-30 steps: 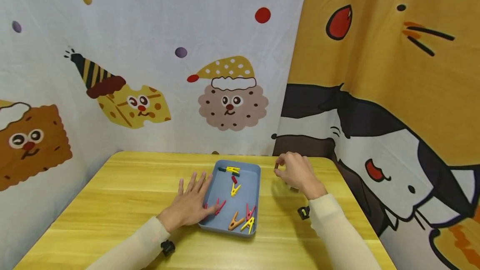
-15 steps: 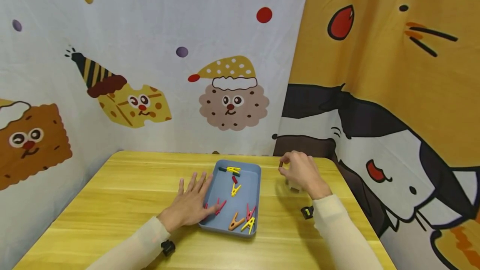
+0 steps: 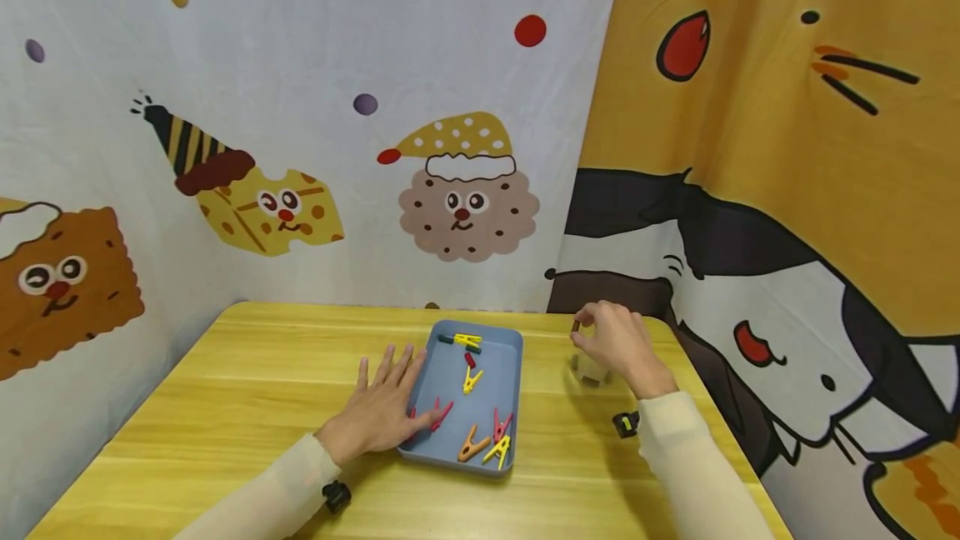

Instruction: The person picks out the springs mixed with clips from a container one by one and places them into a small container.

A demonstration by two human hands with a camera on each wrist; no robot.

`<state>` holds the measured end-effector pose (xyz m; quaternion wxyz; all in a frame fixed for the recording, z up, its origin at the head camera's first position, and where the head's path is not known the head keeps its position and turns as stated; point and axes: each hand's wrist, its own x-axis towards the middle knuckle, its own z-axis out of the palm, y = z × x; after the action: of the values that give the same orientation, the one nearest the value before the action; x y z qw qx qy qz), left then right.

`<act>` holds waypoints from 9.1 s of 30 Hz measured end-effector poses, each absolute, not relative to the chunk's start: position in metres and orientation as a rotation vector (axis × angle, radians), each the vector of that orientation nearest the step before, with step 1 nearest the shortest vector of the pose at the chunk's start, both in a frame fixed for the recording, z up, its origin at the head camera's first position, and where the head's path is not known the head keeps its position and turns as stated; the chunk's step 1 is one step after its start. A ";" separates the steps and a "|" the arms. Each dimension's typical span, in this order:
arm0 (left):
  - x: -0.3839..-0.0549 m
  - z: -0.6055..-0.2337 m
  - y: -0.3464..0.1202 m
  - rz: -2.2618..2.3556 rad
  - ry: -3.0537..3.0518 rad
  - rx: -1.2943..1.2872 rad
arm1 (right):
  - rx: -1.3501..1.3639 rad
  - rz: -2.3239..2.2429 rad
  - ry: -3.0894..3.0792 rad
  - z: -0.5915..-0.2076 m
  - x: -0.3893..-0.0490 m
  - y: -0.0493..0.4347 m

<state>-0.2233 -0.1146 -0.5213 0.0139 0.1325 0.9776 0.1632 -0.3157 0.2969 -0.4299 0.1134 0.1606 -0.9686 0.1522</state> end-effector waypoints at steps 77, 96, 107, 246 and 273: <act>-0.221 -0.518 -0.114 0.480 3.036 0.403 | 0.440 0.514 -2.766 -0.440 -0.310 0.303; -0.222 -0.517 -0.114 0.479 3.037 0.404 | 0.476 0.483 -2.757 -0.450 -0.307 0.286; -0.223 -0.519 -0.113 0.474 3.039 0.404 | 0.529 0.457 -2.747 -0.453 -0.307 0.274; -0.224 -0.520 -0.114 0.479 3.019 0.416 | 0.747 0.398 -3.047 -0.496 -0.364 0.082; -0.221 -0.517 -0.114 0.449 3.024 0.420 | 0.743 0.386 -3.034 -0.497 -0.359 0.084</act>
<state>-0.2211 -0.1143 -0.5173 0.0276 0.1362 0.9795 0.1455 -0.3595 0.0838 -0.4967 -0.0029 0.2361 -0.9640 0.1226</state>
